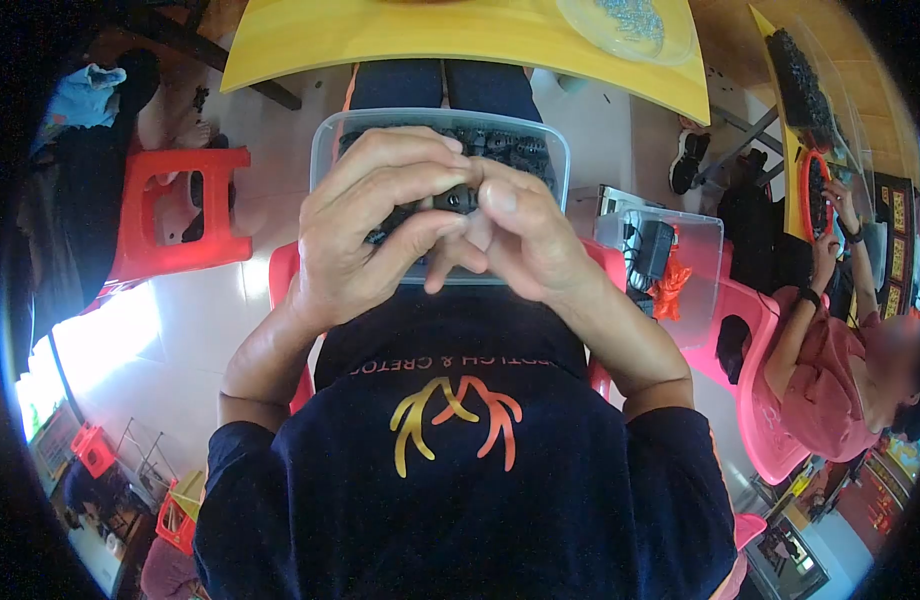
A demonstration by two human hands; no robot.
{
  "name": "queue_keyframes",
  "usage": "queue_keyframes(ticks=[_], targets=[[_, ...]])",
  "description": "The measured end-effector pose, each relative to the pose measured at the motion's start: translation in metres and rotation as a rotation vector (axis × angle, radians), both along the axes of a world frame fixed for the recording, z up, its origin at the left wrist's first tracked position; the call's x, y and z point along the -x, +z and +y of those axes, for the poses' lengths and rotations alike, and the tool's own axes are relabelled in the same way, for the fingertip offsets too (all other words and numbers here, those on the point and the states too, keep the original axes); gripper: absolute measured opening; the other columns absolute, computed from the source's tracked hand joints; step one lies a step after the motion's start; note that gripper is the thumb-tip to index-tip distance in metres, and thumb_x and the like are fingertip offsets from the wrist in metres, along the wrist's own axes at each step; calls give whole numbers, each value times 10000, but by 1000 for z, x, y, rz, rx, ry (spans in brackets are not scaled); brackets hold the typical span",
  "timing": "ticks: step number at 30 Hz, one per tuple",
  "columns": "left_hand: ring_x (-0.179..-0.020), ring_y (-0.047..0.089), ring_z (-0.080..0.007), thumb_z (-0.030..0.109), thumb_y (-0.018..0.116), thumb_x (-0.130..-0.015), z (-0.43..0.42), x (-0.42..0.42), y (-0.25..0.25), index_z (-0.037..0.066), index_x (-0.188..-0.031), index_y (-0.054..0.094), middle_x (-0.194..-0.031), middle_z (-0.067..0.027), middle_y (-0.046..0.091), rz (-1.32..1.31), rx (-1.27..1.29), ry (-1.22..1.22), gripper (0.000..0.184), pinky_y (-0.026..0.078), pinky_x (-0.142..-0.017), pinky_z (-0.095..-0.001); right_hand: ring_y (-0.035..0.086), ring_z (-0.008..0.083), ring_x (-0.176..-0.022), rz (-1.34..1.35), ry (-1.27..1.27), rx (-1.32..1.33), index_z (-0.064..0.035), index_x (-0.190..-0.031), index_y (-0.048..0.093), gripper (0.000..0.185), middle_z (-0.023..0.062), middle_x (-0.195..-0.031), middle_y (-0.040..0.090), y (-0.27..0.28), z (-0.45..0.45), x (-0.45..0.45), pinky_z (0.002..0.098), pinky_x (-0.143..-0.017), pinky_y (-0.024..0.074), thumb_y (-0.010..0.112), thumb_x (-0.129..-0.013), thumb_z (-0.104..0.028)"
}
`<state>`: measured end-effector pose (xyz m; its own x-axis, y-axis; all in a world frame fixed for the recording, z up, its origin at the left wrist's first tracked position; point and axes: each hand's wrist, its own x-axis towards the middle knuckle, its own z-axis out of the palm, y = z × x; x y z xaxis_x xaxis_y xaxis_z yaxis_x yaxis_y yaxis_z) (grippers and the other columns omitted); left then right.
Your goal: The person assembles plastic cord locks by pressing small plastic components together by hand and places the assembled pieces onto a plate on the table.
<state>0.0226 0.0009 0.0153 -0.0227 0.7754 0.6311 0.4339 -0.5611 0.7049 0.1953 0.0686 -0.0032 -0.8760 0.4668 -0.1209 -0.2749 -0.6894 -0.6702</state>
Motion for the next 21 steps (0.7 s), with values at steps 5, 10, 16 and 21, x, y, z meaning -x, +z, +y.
queue_keyframes(ticks=[5,10,16,21], targets=[[-926,653,-234,6,751,-758,-4,7,3,-13,-1016,670,-1014,-135,660,36,136,35,271,513,-798,-311,553,151,-648,-300,-187,-839,20,-921,574,319,72,-775,568,15,17,-7,293,-602,479,541,-981,-291],[-833,621,-144,11,736,-818,-7,7,5,-13,-997,651,-903,-86,642,-227,495,-90,200,494,-737,-278,545,305,-565,-288,-225,-1547,-11,-779,563,161,121,-660,529,21,33,2,372,-515,423,644,-876,-110],[-819,613,-90,26,720,-857,-7,18,-2,-4,-983,658,-893,-38,640,-511,727,-240,143,503,-709,-252,543,271,-539,-207,-307,-1733,-31,-723,572,157,96,-646,528,23,39,11,359,-486,429,671,-831,-88],[-790,620,-90,-6,704,-856,1,31,-4,-5,-1001,652,-877,-43,650,-679,825,-321,154,512,-711,-246,563,257,-550,-248,-294,-1703,-26,-730,590,141,89,-654,549,14,41,13,351,-503,444,668,-835,-79]])
